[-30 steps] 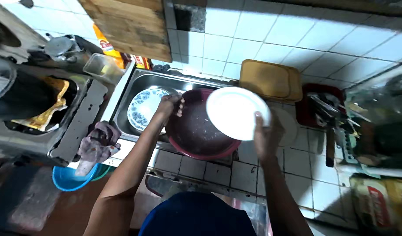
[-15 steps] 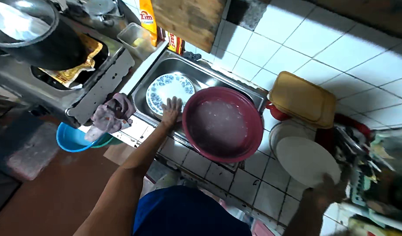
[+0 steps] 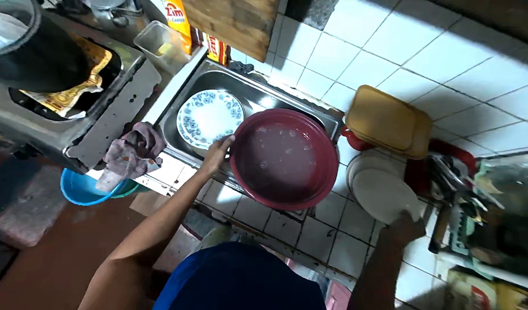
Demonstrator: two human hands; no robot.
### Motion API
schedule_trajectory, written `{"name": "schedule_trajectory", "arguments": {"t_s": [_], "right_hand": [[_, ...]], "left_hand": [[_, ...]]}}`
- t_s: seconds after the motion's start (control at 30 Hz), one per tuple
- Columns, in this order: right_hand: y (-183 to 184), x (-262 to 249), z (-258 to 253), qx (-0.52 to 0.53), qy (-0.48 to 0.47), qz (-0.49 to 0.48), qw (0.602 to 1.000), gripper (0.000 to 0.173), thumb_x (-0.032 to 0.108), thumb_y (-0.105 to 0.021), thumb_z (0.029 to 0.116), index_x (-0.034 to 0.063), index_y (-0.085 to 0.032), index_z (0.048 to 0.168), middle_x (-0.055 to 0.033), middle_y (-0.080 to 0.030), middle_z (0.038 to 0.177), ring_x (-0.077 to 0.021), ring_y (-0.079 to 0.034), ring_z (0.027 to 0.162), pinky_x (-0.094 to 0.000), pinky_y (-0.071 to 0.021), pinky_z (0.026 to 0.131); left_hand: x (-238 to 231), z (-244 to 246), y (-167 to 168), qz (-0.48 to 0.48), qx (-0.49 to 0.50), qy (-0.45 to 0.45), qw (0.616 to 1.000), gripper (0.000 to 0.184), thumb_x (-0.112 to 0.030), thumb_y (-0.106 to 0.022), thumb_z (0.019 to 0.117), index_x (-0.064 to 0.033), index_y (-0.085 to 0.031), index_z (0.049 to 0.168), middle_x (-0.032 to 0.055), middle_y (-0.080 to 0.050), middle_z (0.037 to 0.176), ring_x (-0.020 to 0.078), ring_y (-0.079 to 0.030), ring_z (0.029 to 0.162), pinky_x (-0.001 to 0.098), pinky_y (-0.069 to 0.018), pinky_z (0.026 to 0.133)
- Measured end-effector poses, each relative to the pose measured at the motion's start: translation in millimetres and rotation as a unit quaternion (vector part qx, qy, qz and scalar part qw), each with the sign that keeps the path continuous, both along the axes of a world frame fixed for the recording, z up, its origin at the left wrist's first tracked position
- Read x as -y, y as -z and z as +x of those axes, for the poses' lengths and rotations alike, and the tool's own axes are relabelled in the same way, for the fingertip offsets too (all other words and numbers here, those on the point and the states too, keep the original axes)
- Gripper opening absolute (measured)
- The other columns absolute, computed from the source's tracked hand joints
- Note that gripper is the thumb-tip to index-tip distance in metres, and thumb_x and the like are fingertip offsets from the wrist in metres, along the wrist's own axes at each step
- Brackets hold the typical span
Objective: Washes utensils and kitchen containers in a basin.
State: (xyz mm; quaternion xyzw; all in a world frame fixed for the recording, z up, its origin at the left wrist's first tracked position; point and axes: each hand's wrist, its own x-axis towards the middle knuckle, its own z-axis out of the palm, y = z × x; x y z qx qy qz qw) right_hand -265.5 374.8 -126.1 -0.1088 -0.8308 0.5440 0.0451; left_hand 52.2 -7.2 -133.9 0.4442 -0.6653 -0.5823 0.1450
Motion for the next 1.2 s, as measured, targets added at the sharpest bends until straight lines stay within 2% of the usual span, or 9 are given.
{"name": "schedule_trajectory", "arguments": {"t_s": [0.1, 0.17, 0.33, 0.53, 0.77, 0.9, 1.0, 1.13, 1.2], "right_hand": [[4.7, 0.4, -1.0, -0.010, 0.003, 0.016, 1.000, 0.046, 0.012, -0.051, 0.1061, -0.0109, -0.045, 0.146, -0.0298, -0.052, 0.143, -0.0309, -0.054, 0.129, -0.0395, -0.0443, 0.109], [9.8, -1.6, -6.1, -0.010, 0.006, 0.037, 0.999, 0.046, 0.013, -0.051, 0.1060, -0.0117, -0.045, 0.145, -0.0310, -0.052, 0.143, -0.0331, -0.054, 0.130, -0.0405, -0.0438, 0.110], [14.9, -5.4, -17.2, -0.013, 0.004, 0.180, 0.984, 0.047, 0.019, -0.056, 0.1037, -0.0119, -0.054, 0.139, -0.0328, -0.054, 0.142, -0.0403, -0.049, 0.138, -0.0467, -0.0354, 0.118], [21.4, -1.7, -27.6, 0.003, -0.007, 0.248, 0.969, 0.049, 0.026, -0.053, 0.1054, -0.0065, -0.053, 0.142, -0.0313, -0.052, 0.145, -0.0409, -0.048, 0.140, -0.0490, -0.0357, 0.118], [36.2, 2.0, -38.5, 0.002, -0.011, 0.196, 0.981, 0.050, 0.033, -0.058, 0.1029, 0.0014, -0.057, 0.142, -0.0297, -0.050, 0.146, -0.0447, -0.047, 0.137, -0.0582, -0.0380, 0.113], [49.1, -1.7, -34.7, -0.023, -0.052, 0.239, 0.969, 0.057, 0.043, -0.048, 0.1062, 0.0118, -0.046, 0.154, -0.0277, -0.040, 0.155, -0.0464, -0.041, 0.142, -0.0623, -0.0370, 0.113], [43.0, 1.9, -17.9, -0.114, -0.072, 0.251, 0.958, 0.056, 0.036, -0.048, 0.1065, 0.0062, -0.044, 0.154, -0.0276, -0.035, 0.159, -0.0466, -0.034, 0.146, -0.0600, -0.0321, 0.118], [5.7, 45.8, 32.8, -0.170, -0.201, 0.181, 0.948, 0.038, 0.016, -0.045, 0.1074, -0.0009, -0.055, 0.140, -0.0255, -0.056, 0.139, -0.0352, -0.063, 0.117, -0.0459, -0.0547, 0.096], [2.3, 83.0, 60.8, -0.133, -0.305, 0.113, 0.936, 0.034, 0.013, -0.048, 0.1075, -0.0019, -0.058, 0.136, -0.0254, -0.062, 0.129, -0.0345, -0.068, 0.106, -0.0475, -0.0576, 0.089]], "left_hand": [[-29.4, 2.8, -16.6, 0.145, 0.039, 0.018, 0.988, 0.057, -0.057, -0.056, 0.1006, -0.0093, -0.060, 0.132, 0.0120, -0.071, 0.102, 0.0189, -0.068, 0.081, 0.0373, -0.0579, 0.069], [-31.4, 0.8, -17.4, 0.225, 0.055, 0.030, 0.972, 0.044, -0.037, -0.066, 0.1001, -0.0095, -0.057, 0.133, 0.0108, -0.071, 0.100, 0.0180, -0.070, 0.077, 0.0329, -0.0592, 0.064], [-39.1, -7.6, -30.5, 0.358, 0.030, 0.006, 0.933, 0.014, -0.002, -0.050, 0.0979, -0.0046, -0.056, 0.110, 0.0096, -0.069, 0.086, 0.0177, -0.070, 0.071, 0.0301, -0.0590, 0.057], [-50.5, -0.7, -20.3, 0.345, -0.033, -0.028, 0.938, 0.018, 0.006, -0.049, 0.0922, -0.0054, -0.055, 0.105, 0.0078, -0.068, 0.081, 0.0136, -0.067, 0.065, 0.0260, -0.0542, 0.051], [-66.6, 29.9, -27.9, 0.304, -0.080, -0.107, 0.943, 0.024, 0.008, -0.050, 0.0858, -0.0051, -0.056, 0.104, 0.0078, -0.071, 0.084, 0.0142, -0.070, 0.069, 0.0283, -0.0587, 0.055], [-75.7, 52.6, -35.3, 0.285, -0.074, -0.170, 0.940, 0.024, 0.008, -0.050, 0.0852, -0.0054, -0.056, 0.104, 0.0076, -0.071, 0.084, 0.0136, -0.071, 0.071, 0.0288, -0.0595, 0.057], [-84.3, 69.8, -41.9, 0.267, -0.061, -0.218, 0.937, 0.022, 0.008, -0.049, 0.0862, -0.0056, -0.058, 0.101, 0.0061, -0.071, 0.082, 0.0116, -0.070, 0.068, 0.0270, -0.0583, 0.054], [-95.3, 103.0, -41.1, 0.258, -0.082, -0.250, 0.930, 0.022, 0.007, -0.050, 0.0842, -0.0066, -0.059, 0.099, 0.0051, -0.072, 0.080, 0.0111, -0.070, 0.067, 0.0281, -0.0597, 0.055], [-99.6, 117.5, -43.3, 0.260, -0.088, -0.256, 0.927, 0.021, 0.006, -0.048, 0.0844, -0.0064, -0.060, 0.097, 0.0060, -0.072, 0.077, 0.0116, -0.070, 0.062, 0.0273, -0.0585, 0.050]]}}
